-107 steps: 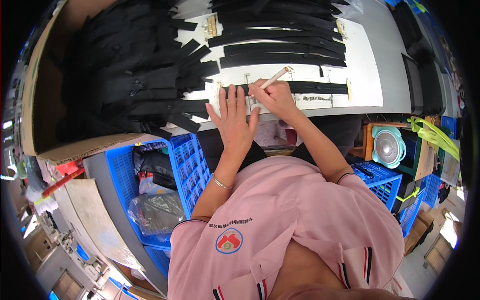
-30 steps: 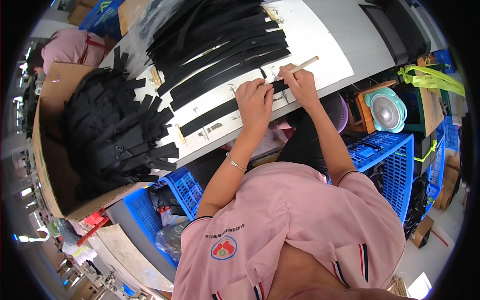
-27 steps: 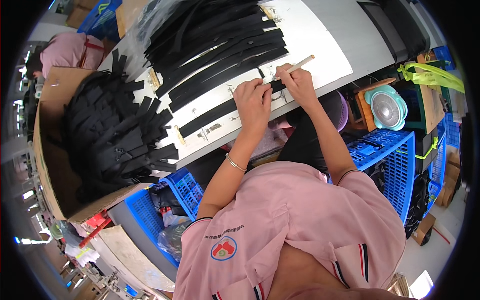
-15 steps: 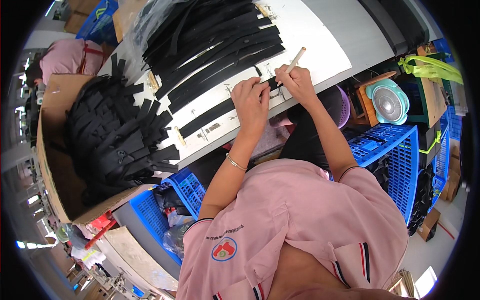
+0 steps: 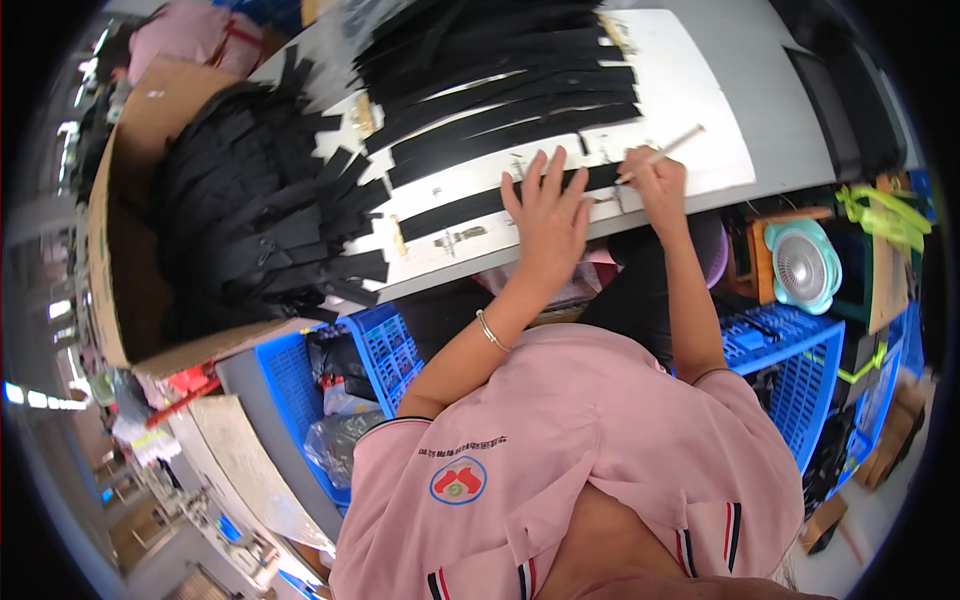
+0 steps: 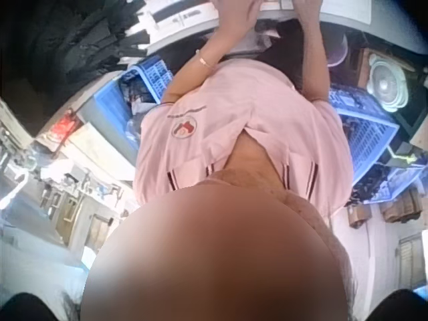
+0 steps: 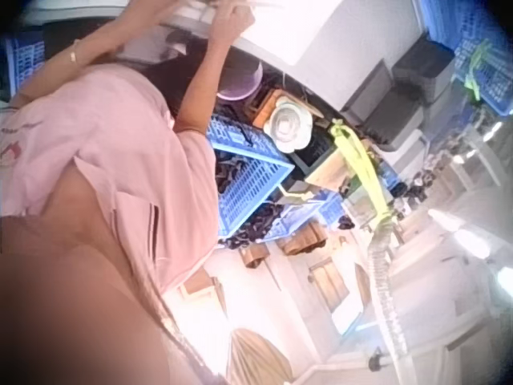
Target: Using a marking tool to draw reference marks on black fabric straps on a workbench.
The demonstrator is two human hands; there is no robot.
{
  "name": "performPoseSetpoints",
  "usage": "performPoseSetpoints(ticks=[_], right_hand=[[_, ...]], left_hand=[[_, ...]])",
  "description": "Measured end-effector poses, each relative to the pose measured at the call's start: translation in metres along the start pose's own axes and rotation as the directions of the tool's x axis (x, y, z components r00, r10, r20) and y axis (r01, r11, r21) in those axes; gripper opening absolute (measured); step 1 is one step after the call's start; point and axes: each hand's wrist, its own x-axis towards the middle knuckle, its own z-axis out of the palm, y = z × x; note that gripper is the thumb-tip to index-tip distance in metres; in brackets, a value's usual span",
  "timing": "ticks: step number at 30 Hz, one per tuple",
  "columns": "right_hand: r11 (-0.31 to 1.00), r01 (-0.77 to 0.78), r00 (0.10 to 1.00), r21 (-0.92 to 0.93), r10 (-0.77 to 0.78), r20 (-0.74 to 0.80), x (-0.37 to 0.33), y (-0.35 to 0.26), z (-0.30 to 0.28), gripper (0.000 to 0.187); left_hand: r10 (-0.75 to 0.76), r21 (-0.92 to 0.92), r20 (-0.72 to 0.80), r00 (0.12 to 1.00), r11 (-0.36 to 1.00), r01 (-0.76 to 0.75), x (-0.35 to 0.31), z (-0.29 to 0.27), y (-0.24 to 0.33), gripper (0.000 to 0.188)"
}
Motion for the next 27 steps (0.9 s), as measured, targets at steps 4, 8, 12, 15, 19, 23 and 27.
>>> performPoseSetpoints(ticks=[4,8,12,15,19,23,27], right_hand=[[0.998,0.051,0.995,0.044,-0.047,-0.088,-0.002,-0.009,0.004,0.027],[0.994,-0.015,0.981,0.105,0.035,-0.193,0.0,-0.016,0.008,0.027],[0.993,-0.036,0.982,0.108,0.055,-0.179,0.003,-0.017,0.013,0.028],[0.994,-0.04,0.982,0.103,0.058,-0.182,0.004,-0.017,0.016,0.029],[0.993,-0.061,0.976,0.102,0.081,-0.204,0.003,-0.014,0.014,0.029],[0.993,-0.078,0.975,0.093,0.096,-0.202,0.003,-0.014,0.013,0.028],[0.994,-0.052,0.981,0.093,0.068,-0.181,0.003,-0.016,0.011,0.028]], left_hand=[[-0.07,0.004,0.054,0.996,0.998,0.07,-0.007,-0.012,-0.006,0.04],[-0.019,-0.013,0.047,0.999,1.0,0.019,0.035,-0.005,-0.04,0.047],[-0.016,-0.017,0.098,0.995,1.0,0.018,0.081,-0.002,-0.075,0.049],[-0.046,-0.196,0.065,0.997,0.979,0.058,0.071,-0.014,-0.08,0.047],[-0.04,-0.041,0.031,0.999,0.998,0.041,0.008,-0.063,-0.085,0.038],[-0.165,0.146,0.005,0.986,0.976,0.162,-0.072,-0.137,-0.099,0.053],[-0.233,0.491,-0.086,0.969,0.836,0.245,-0.119,-0.181,-0.142,0.053]])
